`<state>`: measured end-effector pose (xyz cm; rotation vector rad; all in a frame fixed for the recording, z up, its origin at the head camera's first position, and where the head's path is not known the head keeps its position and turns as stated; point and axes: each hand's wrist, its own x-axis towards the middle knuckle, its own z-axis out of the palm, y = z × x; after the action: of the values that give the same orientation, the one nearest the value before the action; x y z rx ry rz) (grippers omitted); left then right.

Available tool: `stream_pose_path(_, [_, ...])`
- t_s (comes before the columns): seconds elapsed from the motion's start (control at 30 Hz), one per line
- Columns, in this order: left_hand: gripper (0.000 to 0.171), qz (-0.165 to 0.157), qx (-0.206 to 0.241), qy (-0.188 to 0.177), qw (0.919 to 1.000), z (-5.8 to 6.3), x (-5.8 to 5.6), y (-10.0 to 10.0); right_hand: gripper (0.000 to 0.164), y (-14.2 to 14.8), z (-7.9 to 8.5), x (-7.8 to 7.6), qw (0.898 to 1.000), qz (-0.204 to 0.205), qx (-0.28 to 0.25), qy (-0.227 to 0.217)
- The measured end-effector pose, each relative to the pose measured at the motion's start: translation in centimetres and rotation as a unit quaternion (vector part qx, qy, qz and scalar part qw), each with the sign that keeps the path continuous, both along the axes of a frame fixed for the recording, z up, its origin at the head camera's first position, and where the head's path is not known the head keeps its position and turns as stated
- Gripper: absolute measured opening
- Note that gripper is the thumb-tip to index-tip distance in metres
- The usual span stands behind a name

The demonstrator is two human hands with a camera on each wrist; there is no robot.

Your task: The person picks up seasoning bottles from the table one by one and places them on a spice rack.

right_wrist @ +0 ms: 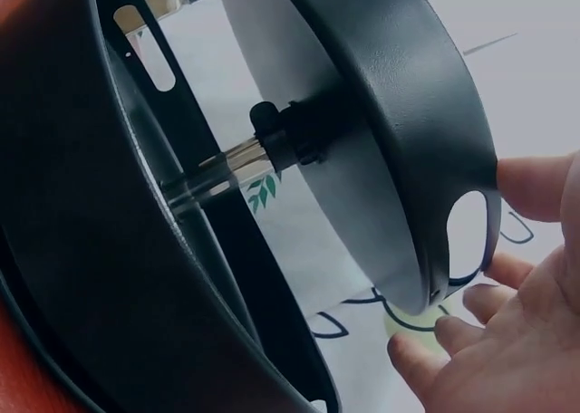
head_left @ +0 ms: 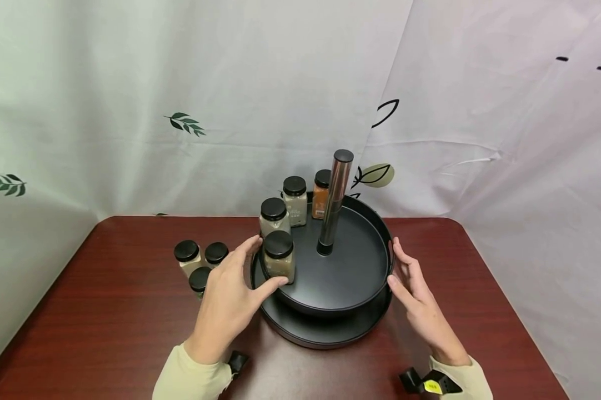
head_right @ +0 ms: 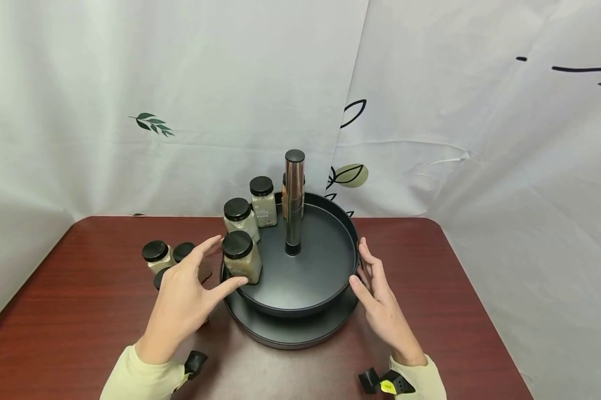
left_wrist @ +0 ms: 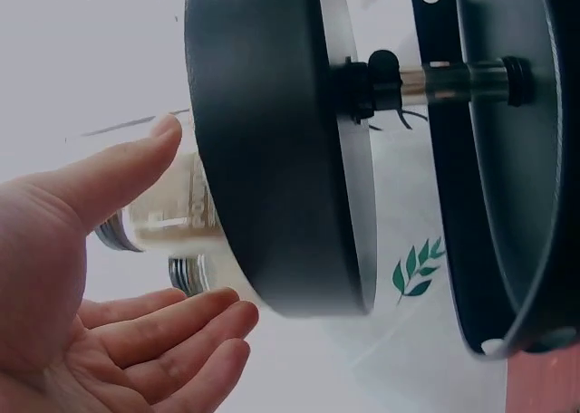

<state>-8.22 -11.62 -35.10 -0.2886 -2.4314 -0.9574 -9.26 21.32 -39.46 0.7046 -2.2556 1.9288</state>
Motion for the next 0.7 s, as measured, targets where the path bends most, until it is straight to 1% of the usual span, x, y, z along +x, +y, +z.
stream_pose_path(0.23, [0.079,0.016,-0.013,0.036,0.9991,-0.2,0.4,-1.5,0.058,0.0,-0.1,0.2,1.000,-0.021,0.003,-0.013])
stream_pose_path(0.37, [0.078,0.026,-0.002,0.038,0.9989,-0.1,0.5,-2.6,0.063,0.1,0.0,0.2,0.999,-0.024,0.007,-0.023])
stream_pose_path(0.5, [0.077,0.045,0.001,0.042,0.9981,-0.2,0.5,-4.0,0.069,0.1,0.2,0.2,0.999,-0.020,0.010,-0.034])
stream_pose_path(0.63, [0.076,0.064,0.002,0.063,0.9960,-0.4,0.3,-5.8,0.072,0.1,0.3,0.2,0.999,-0.017,0.009,-0.040])
stream_pose_path(0.7, [0.074,0.076,-0.005,0.073,0.9944,-0.6,0.1,-6.6,0.072,0.1,0.3,0.2,0.999,-0.017,0.008,-0.041])
